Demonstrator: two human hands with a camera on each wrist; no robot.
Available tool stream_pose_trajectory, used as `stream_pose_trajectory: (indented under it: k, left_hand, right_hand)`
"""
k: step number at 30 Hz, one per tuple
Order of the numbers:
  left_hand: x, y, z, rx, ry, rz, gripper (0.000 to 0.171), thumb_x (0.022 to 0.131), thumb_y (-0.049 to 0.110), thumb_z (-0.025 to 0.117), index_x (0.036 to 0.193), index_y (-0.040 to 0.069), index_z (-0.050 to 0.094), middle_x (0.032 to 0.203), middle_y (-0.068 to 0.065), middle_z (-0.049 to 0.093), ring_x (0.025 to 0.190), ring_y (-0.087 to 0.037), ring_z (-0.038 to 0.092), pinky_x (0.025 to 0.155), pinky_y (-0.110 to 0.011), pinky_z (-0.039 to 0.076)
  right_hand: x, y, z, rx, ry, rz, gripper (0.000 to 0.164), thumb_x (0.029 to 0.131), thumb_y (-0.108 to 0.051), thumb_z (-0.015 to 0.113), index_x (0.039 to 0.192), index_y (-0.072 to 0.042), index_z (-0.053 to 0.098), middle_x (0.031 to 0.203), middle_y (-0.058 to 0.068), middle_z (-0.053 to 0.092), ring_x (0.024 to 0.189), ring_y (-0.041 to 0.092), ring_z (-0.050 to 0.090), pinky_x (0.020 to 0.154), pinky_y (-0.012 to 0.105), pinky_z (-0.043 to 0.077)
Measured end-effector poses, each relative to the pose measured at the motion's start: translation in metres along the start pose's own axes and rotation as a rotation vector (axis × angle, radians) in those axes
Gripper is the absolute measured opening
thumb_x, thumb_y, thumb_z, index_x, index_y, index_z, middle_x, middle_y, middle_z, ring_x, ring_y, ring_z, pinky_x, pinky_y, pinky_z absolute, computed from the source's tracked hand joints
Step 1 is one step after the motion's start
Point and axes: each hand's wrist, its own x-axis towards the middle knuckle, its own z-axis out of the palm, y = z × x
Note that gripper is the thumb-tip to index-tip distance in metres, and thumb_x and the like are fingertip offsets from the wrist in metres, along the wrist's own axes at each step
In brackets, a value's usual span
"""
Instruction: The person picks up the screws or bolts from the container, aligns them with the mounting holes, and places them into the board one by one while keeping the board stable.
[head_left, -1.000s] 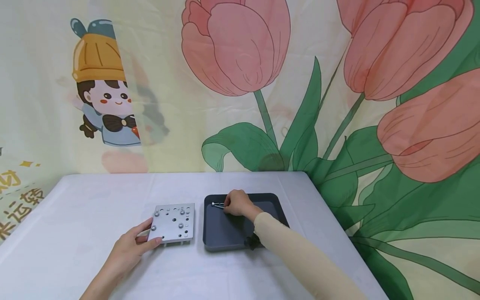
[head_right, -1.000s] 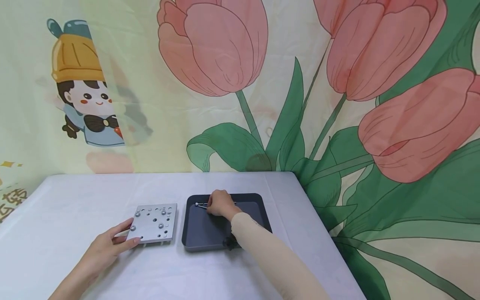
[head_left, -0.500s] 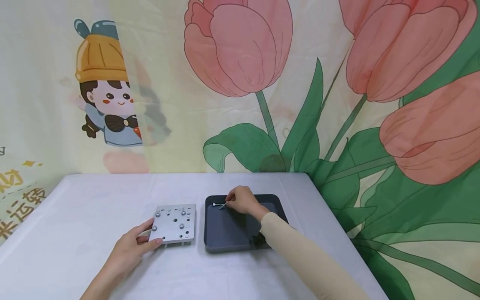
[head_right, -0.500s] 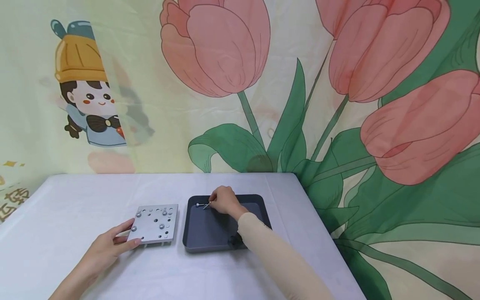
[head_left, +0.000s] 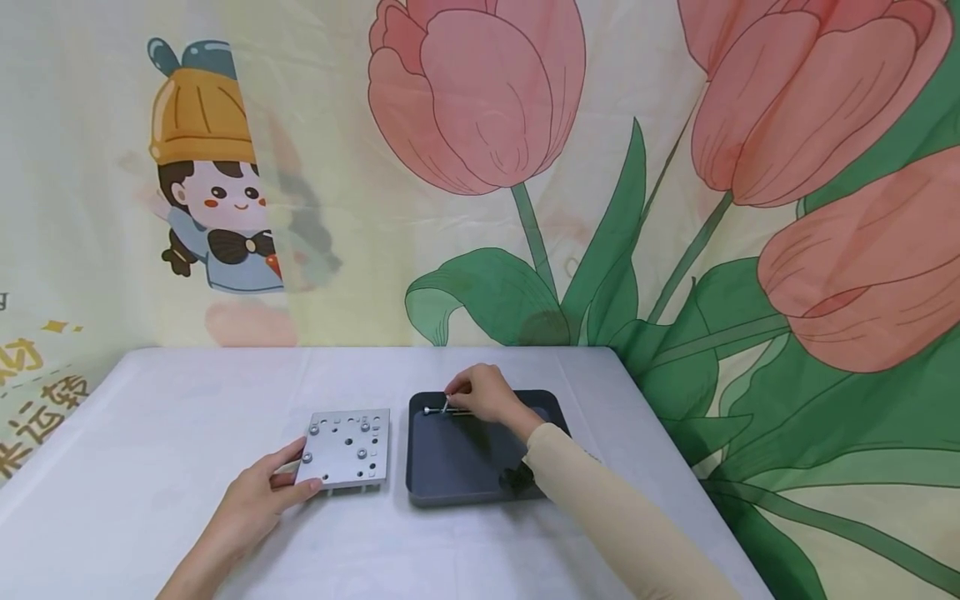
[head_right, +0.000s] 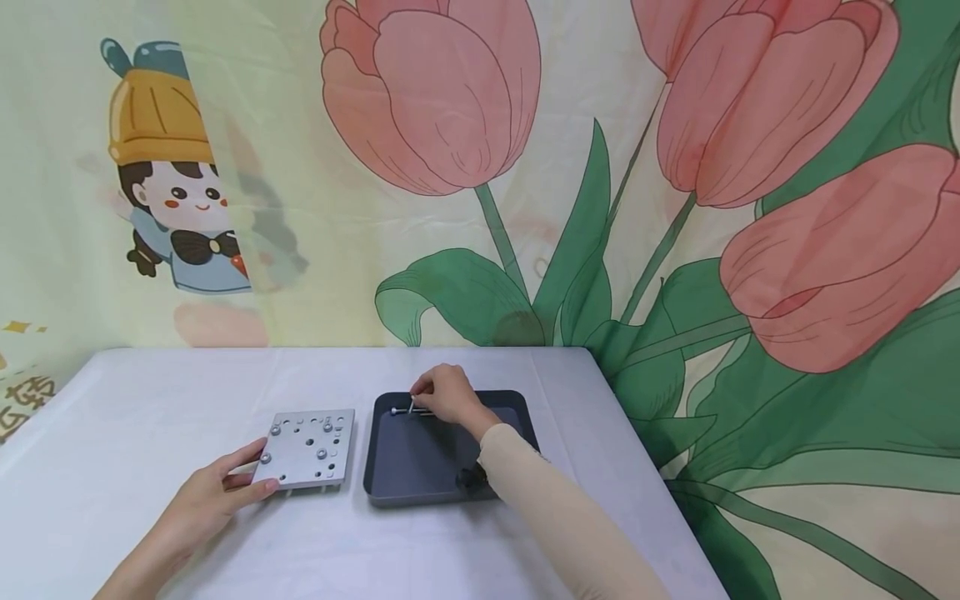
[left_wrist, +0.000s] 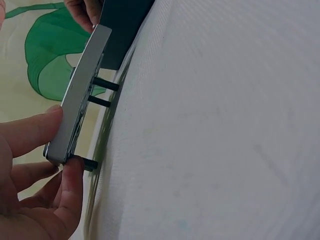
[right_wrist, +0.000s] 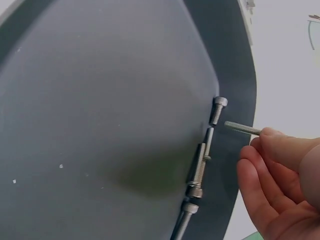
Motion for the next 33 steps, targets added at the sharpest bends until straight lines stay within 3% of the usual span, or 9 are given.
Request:
stream_pose_trajectory:
  k: [11, 23, 33]
  left_hand:
    - [0.000, -0.005, -0.001, -0.001, -0.001, 0.000, 0.096, 0.091, 0.041, 0.085, 0.166, 0.010, 0.035, 0.162, -0.021, 0.047, 0.130, -0.033, 0.063, 0.081, -0.022, 0.051]
    - [0.001, -0.005, -0.002, 0.004, 0.003, 0.021, 0.094, 0.093, 0.040, 0.084, 0.166, 0.009, 0.035, 0.162, -0.022, 0.047, 0.130, -0.034, 0.063, 0.081, -0.025, 0.052]
    - [0.000, -0.004, 0.000, 0.008, 0.000, 0.023, 0.092, 0.093, 0.041, 0.084, 0.166, 0.009, 0.037, 0.161, -0.023, 0.048, 0.132, -0.034, 0.062, 0.084, -0.018, 0.050]
  right_hand:
    - [0.002, -0.014, -0.003, 0.003, 0.007, -0.080, 0.015, 0.101, -0.013, 0.075, 0.112, -0.008, 0.083, 0.104, 0.001, 0.081, 0.095, 0.014, 0.073, 0.084, 0.028, 0.057]
    - [0.006, -0.037, -0.004, 0.034, 0.004, -0.108, 0.014, 0.100, -0.011, 0.076, 0.112, -0.010, 0.083, 0.105, 0.001, 0.081, 0.095, 0.013, 0.073, 0.083, 0.025, 0.057]
    - [0.012, -0.054, 0.004, 0.060, -0.004, -0.114, 0.016, 0.100, -0.012, 0.076, 0.114, -0.009, 0.083, 0.106, 0.000, 0.081, 0.093, 0.010, 0.073, 0.082, 0.023, 0.056]
